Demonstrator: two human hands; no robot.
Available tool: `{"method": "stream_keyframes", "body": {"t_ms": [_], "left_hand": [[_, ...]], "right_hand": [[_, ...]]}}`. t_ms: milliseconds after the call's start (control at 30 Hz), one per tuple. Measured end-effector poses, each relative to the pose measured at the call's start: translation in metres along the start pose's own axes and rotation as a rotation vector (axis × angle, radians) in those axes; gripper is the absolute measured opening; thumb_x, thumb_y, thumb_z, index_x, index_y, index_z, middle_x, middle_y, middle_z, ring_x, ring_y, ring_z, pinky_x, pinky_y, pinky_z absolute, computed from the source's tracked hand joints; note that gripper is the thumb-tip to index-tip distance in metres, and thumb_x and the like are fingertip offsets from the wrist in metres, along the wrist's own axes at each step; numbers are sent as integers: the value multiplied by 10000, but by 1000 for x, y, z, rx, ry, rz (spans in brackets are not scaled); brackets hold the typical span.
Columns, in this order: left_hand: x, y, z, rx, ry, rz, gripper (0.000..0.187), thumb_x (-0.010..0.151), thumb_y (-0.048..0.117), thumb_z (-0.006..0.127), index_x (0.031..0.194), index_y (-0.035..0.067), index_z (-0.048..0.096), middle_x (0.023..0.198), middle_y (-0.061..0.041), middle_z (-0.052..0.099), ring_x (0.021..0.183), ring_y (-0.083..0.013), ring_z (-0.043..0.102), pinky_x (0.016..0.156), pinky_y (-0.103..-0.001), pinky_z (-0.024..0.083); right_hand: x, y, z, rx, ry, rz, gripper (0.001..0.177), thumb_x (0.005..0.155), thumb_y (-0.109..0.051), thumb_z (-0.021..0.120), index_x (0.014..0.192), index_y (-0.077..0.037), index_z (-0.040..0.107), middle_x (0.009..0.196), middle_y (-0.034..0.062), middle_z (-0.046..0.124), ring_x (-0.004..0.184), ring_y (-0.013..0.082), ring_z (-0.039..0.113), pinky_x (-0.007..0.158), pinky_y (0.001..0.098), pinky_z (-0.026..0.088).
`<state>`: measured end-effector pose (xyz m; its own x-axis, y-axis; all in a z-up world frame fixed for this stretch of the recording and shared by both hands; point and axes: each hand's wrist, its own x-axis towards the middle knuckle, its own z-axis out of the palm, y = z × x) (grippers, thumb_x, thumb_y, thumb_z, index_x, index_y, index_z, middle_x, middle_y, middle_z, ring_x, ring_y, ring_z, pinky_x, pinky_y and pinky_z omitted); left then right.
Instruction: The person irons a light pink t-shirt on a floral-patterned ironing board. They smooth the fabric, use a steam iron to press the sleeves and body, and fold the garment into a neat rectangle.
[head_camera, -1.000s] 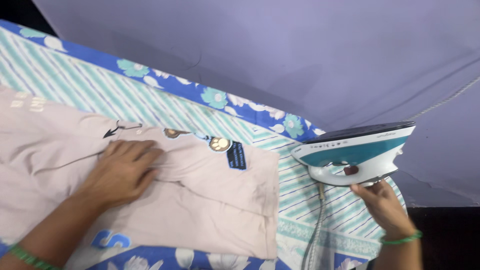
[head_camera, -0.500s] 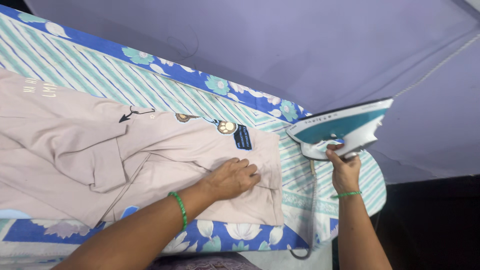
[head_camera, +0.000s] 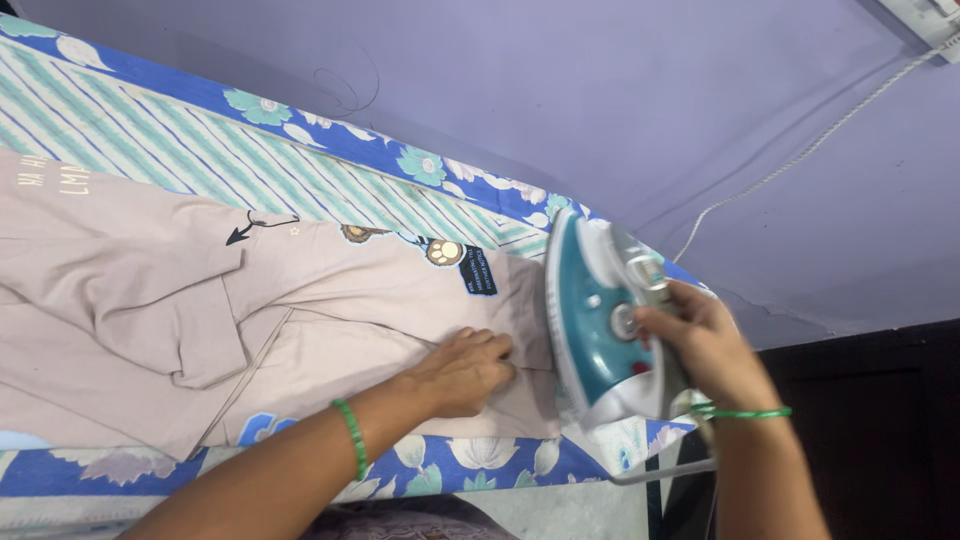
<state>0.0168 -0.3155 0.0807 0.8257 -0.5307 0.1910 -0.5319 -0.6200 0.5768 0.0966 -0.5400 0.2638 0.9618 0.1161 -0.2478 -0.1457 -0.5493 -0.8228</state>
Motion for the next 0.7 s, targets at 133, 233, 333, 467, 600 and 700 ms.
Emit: {"method": "stream_keyframes", "body": {"t_ms": [133, 233, 333, 467, 600, 700], "left_hand": [[-28, -11, -24, 16, 64, -146, 401, 737, -10, 619, 1109, 111, 708, 1124, -106, 590, 1093, -313, 566, 963, -472, 422], [-58, -33, -53, 184, 189, -271, 355, 749, -1, 620, 1075, 108, 710, 1137, -96, 622, 1058, -314, 599, 933, -456, 459], [-94, -48, -82, 304, 386, -287, 268, 752, 89, 682, 1015, 105, 728, 1001, -91, 661, 974, -310, 625, 880, -469, 467], [-121, -53, -89, 358, 344, -284, 170, 764, 144, 712, 929, 107, 732, 909, -76, 678, 928, -289, 635, 821, -466, 471], [-124, -63, -74, 402, 434, -264, 106, 819, 81, 654, 906, 92, 714, 900, -90, 681, 920, -284, 649, 832, -443, 493], [-123, -72, -70, 386, 465, -291, 122, 813, 44, 623, 898, 72, 707, 891, -102, 679, 926, -289, 658, 827, -438, 505]], "right_hand": [[-4, 10, 37, -259, -22, 107, 574, 810, -209, 733, 1306, 47, 596, 919, 190, 749, 790, 274, 747, 714, 383, 599], [9, 22, 52, -415, -52, 61, 533, 830, -273, 718, 1261, 35, 662, 904, 188, 758, 800, 276, 746, 753, 371, 576], [36, 26, 49, -506, 13, 34, 518, 849, -293, 709, 1229, 56, 669, 921, 199, 750, 816, 281, 740, 773, 376, 560], [51, 21, 38, -431, 47, -2, 528, 839, -280, 731, 1224, 75, 667, 956, 205, 757, 819, 267, 712, 767, 378, 543], [24, 6, 40, -269, -5, -33, 554, 799, -232, 776, 1255, 75, 710, 964, 227, 728, 751, 261, 644, 659, 420, 498], [3, -12, 42, -289, -69, -132, 680, 710, -188, 815, 1334, 13, 636, 980, 158, 787, 832, 185, 750, 740, 308, 572]]}}
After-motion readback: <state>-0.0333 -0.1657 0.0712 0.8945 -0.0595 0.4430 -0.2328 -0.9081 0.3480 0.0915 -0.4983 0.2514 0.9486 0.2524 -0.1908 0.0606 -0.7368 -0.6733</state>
